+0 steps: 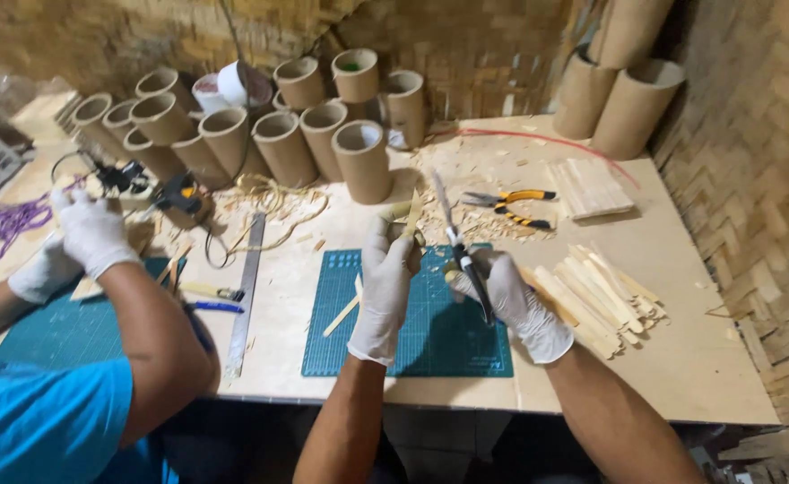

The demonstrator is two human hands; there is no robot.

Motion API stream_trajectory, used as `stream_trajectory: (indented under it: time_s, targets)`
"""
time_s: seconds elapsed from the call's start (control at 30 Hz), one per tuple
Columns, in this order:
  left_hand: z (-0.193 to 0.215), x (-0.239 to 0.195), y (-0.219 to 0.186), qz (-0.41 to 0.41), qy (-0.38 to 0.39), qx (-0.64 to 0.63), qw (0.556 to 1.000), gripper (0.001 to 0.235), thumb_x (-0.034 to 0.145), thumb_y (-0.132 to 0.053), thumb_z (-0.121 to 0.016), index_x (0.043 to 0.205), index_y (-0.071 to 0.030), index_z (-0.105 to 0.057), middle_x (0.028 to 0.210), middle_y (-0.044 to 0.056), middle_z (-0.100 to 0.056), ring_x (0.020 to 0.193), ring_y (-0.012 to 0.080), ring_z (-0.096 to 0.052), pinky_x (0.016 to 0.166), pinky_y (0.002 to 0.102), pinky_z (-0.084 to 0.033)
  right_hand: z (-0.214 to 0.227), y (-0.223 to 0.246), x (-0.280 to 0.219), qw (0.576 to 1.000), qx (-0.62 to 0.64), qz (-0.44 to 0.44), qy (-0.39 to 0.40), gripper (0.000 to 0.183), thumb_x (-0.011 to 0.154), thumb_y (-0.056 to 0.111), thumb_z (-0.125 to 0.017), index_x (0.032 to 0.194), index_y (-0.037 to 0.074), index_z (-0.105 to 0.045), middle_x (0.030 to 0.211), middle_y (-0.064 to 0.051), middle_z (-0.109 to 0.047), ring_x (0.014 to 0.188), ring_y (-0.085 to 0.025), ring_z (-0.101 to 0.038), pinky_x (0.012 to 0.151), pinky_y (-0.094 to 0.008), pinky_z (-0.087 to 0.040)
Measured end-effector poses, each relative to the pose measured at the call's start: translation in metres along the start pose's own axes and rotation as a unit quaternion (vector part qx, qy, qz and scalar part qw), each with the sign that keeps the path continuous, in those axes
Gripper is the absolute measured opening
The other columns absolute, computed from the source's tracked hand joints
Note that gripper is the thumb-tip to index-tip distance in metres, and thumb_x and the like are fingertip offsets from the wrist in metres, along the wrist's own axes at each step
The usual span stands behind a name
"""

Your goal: The person is using scissors to trim the ends of small wooden sticks for a craft project.

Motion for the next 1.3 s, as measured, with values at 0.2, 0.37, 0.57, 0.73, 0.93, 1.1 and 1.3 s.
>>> stream_trajectory:
  time_s: [0.2, 0.37, 0.57, 0.73, 0.93, 1.1, 1.3]
  targets:
    - [-0.021, 0.011, 0.008, 0.0, -0.034, 0.024, 0.999, 0.009, 0.1, -0.016, -0.061, 0.099, -0.012, -0.069, 0.073, 0.0, -0.057, 0.056, 0.0035, -0.038, 0.054, 0.02, -0.031, 0.0, 0.013, 0.002, 1.0, -0.023, -0.004, 0.016, 0.026, 0.08, 0.028, -0.088, 0.075, 0.008, -0.072, 0.057, -0.005, -0.067, 0.053, -0.014, -0.065, 0.058, -0.025, -0.05]
    - [-0.005, 0.021, 0.045, 0.0, -0.049, 0.054, 0.997, 0.01, 0.093, -0.017, -0.075, 0.101, -0.012, -0.077, 0.082, -0.002, -0.064, 0.075, 0.006, -0.053, 0.07, 0.021, -0.045, 0.004, -0.008, 0.005, 0.997, -0.007, -0.081, 0.007, 0.024, 0.079, 0.027, -0.089, 0.08, 0.006, -0.078, 0.062, -0.009, -0.073, 0.061, -0.017, -0.073, 0.061, -0.024, -0.051]
    - [0.011, 0.024, 0.053, 0.02, -0.059, 0.033, 0.997, 0.019, 0.09, -0.008, -0.075, 0.109, -0.003, -0.075, 0.081, 0.006, -0.067, 0.069, 0.0086, -0.056, 0.053, 0.021, -0.051, 0.016, -0.017, 0.006, 0.987, -0.109, -0.115, 0.008, 0.024, 0.076, 0.038, -0.091, 0.08, 0.016, -0.081, 0.061, -0.005, -0.074, 0.064, -0.013, -0.069, 0.07, -0.024, -0.05]
    - [0.004, 0.022, 0.039, -0.013, -0.034, 0.05, 0.998, 0.035, 0.085, -0.009, -0.08, 0.12, -0.006, -0.073, 0.076, 0.004, -0.069, 0.074, 0.0088, -0.059, 0.072, 0.027, -0.051, 0.007, -0.004, 0.006, 0.989, -0.105, -0.099, 0.029, 0.021, 0.081, 0.033, -0.085, 0.073, 0.014, -0.077, 0.059, -0.005, -0.074, 0.059, -0.013, -0.067, 0.069, -0.023, -0.049]
    - [0.009, 0.026, 0.051, -0.047, -0.021, 0.071, 0.996, 0.037, 0.086, -0.008, -0.079, 0.122, -0.005, -0.073, 0.074, 0.003, -0.07, 0.067, 0.0069, -0.057, 0.064, 0.025, -0.051, 0.004, -0.014, 0.003, 0.992, -0.067, -0.103, 0.034, 0.023, 0.082, 0.031, -0.086, 0.077, 0.01, -0.077, 0.059, -0.006, -0.073, 0.055, -0.014, -0.07, 0.067, -0.024, -0.051]
    - [0.01, 0.029, 0.057, -0.081, -0.012, 0.072, 0.994, 0.036, 0.086, -0.008, -0.08, 0.121, -0.002, -0.073, 0.071, 0.005, -0.067, 0.059, 0.0087, -0.057, 0.056, 0.025, -0.05, 0.002, -0.01, 0.004, 0.99, -0.071, -0.1, 0.063, 0.024, 0.085, 0.03, -0.083, 0.074, 0.011, -0.075, 0.058, -0.005, -0.072, 0.055, -0.015, -0.072, 0.069, -0.024, -0.051]
    - [0.005, 0.028, 0.047, -0.137, 0.007, 0.113, 0.984, 0.04, 0.087, -0.009, -0.08, 0.125, -0.003, -0.072, 0.074, 0.005, -0.063, 0.069, 0.0103, -0.056, 0.067, 0.028, -0.052, 0.0, -0.009, 0.003, 0.991, -0.056, -0.103, 0.071, 0.024, 0.089, 0.026, -0.081, 0.073, 0.008, -0.074, 0.059, -0.007, -0.072, 0.055, -0.016, -0.072, 0.067, -0.026, -0.05]
Point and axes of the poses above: each hand's wrist, its own x-axis towards the middle knuckle, its own z-axis out of the back of the hand, y = z × x, the point moved 10 cm from there along x, towards the middle knuckle
